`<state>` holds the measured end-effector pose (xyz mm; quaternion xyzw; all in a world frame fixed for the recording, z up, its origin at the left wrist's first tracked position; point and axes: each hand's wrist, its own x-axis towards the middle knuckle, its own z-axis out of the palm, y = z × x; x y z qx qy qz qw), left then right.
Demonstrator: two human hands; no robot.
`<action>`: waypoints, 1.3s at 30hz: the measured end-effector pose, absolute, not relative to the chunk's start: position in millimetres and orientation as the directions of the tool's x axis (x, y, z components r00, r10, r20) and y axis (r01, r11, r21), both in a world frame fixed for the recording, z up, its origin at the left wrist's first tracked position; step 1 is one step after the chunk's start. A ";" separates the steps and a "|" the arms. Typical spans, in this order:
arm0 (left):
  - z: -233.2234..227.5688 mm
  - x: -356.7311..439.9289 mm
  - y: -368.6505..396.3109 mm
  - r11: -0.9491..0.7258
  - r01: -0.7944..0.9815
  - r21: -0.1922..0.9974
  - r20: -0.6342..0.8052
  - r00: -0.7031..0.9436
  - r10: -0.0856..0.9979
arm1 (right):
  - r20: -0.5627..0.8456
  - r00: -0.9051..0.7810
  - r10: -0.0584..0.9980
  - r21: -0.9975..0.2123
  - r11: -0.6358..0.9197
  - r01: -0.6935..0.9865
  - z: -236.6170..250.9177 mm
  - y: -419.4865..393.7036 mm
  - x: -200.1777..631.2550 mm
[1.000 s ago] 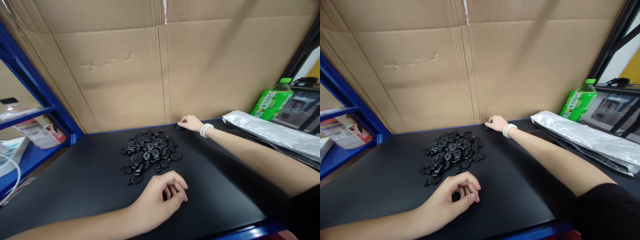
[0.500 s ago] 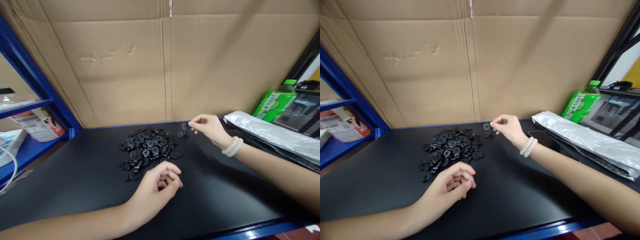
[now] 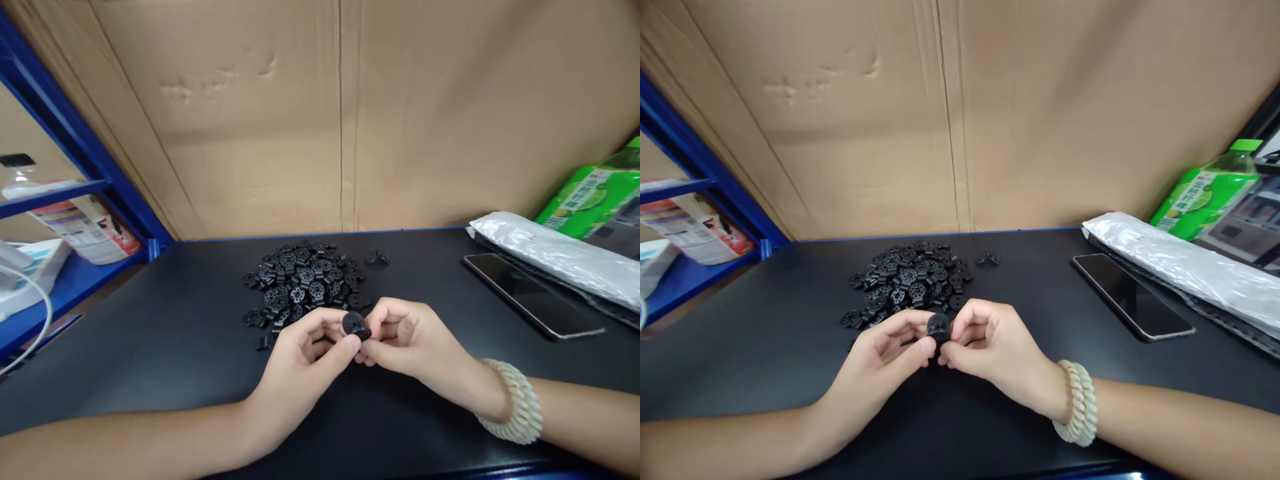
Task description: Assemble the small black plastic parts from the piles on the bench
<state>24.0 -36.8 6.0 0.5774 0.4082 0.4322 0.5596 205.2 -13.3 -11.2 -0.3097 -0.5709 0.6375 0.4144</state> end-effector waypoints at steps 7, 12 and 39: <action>1.8 20.3 -33.9 -0.003 -0.015 1.000 0.007 0.279 0.960 | -0.014 -0.553 0.833 -0.989 -0.094 -0.116 -8.0 -16.2 202.8; 1.0 18.6 -32.5 0.041 -0.011 0.999 -0.036 0.288 0.957 | -0.007 -0.546 0.838 -0.998 -0.044 -0.054 -4.1 -16.4 204.7; 54.8 -16.4 8.7 -0.560 0.702 0.439 0.394 0.410 0.823 | 0.102 -0.453 0.886 -0.993 0.116 0.003 -3.7 -2.8 214.5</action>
